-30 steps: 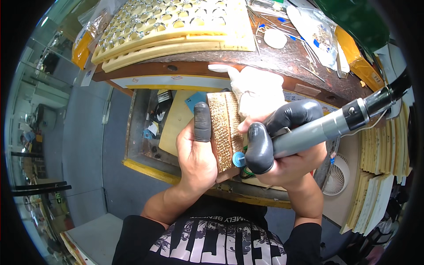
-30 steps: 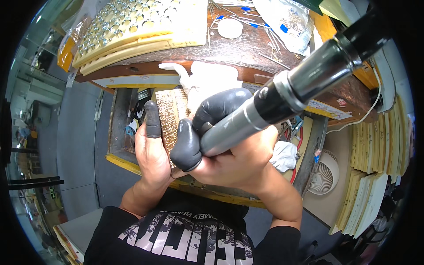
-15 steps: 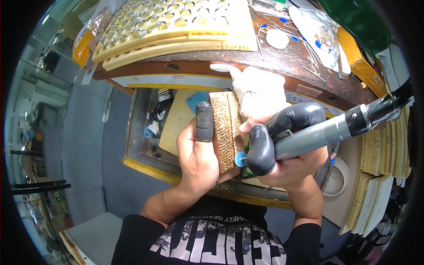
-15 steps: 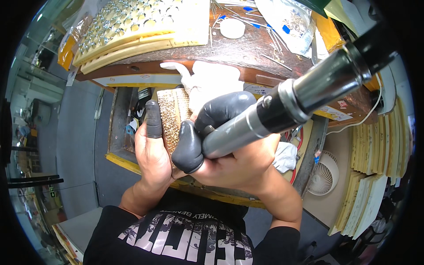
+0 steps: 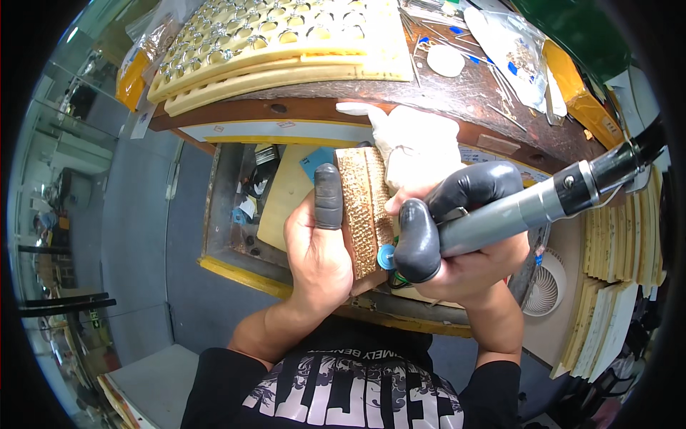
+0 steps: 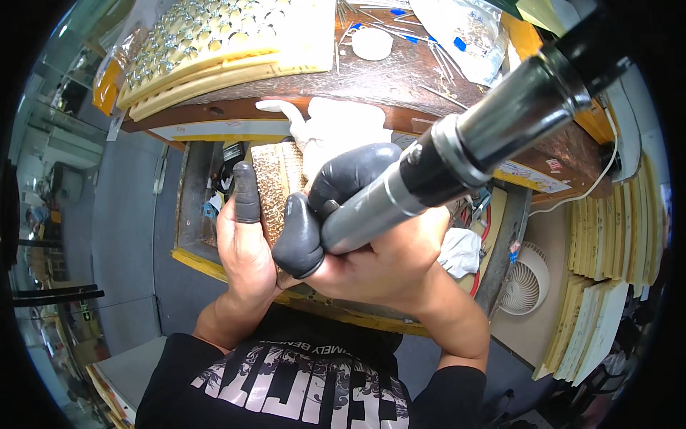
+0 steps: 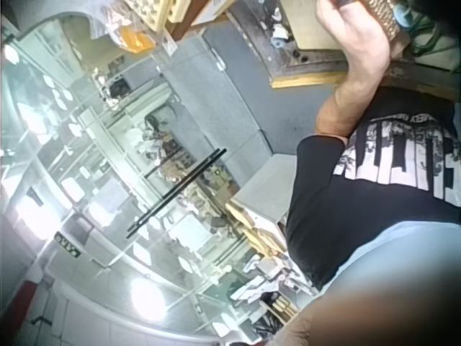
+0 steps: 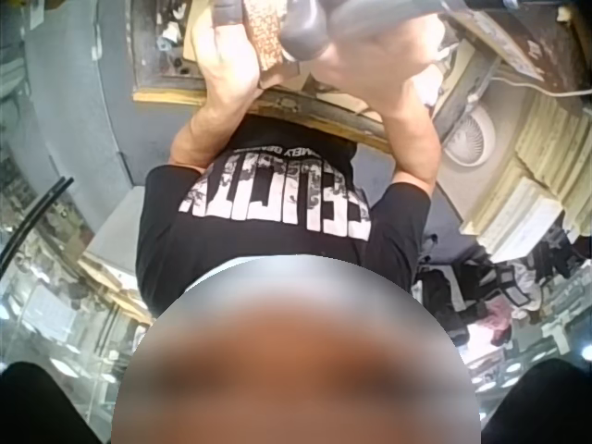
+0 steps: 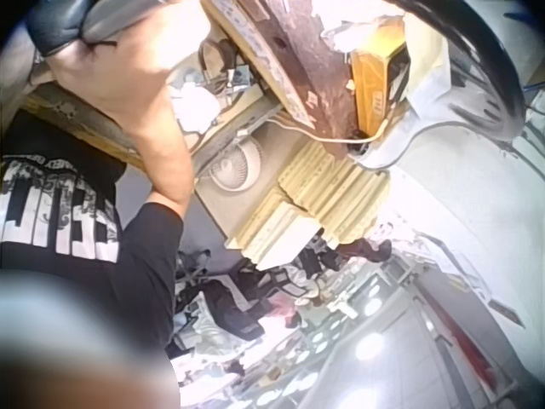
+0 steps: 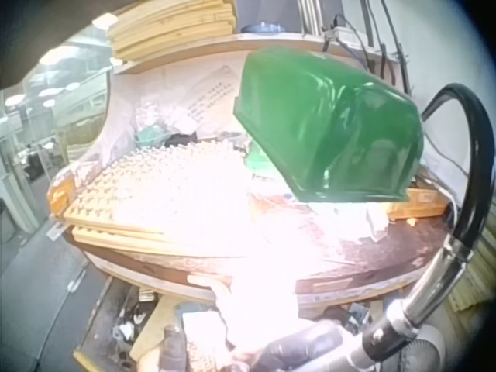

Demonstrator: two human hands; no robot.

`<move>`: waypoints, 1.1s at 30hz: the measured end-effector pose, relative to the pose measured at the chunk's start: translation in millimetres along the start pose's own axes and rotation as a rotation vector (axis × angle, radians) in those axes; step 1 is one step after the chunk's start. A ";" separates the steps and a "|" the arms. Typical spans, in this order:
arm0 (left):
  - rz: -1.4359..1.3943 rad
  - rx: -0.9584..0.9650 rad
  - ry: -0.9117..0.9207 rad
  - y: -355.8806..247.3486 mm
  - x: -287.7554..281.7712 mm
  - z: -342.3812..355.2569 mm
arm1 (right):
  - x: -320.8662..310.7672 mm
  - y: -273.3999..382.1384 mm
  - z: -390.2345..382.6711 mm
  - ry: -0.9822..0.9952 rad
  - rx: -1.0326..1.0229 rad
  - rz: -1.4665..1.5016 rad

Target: Setting small blue gemstones into a jewelry piece using a pneumatic stone setting tool.

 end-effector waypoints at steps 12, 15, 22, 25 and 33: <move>-0.038 -0.032 -0.021 -1.6 2.1 -0.1 | -3.0 2.6 -0.8 0.036 0.068 0.000; -0.014 -0.028 -0.041 -1.8 1.1 -1.3 | -3.1 2.6 -0.8 0.020 0.056 0.005; -0.026 -0.038 -0.033 0.1 -0.1 -0.2 | -3.4 2.2 -1.0 0.011 0.050 0.001; -0.019 -0.021 -0.030 1.1 -1.4 -0.4 | -2.7 2.9 -1.0 -0.022 0.076 -0.008; -0.069 -0.037 -0.027 2.4 -3.8 -0.1 | -2.5 3.0 -0.9 -0.008 0.057 -0.036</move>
Point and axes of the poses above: each hand's wrist, its own z-axis towards the middle knuckle, its own x-axis out of the palm, y = z × x, the point moved 1 cm from there along z, towards the middle knuckle, and after that the axes turned 14 degrees about y, right-handed, at the moved point
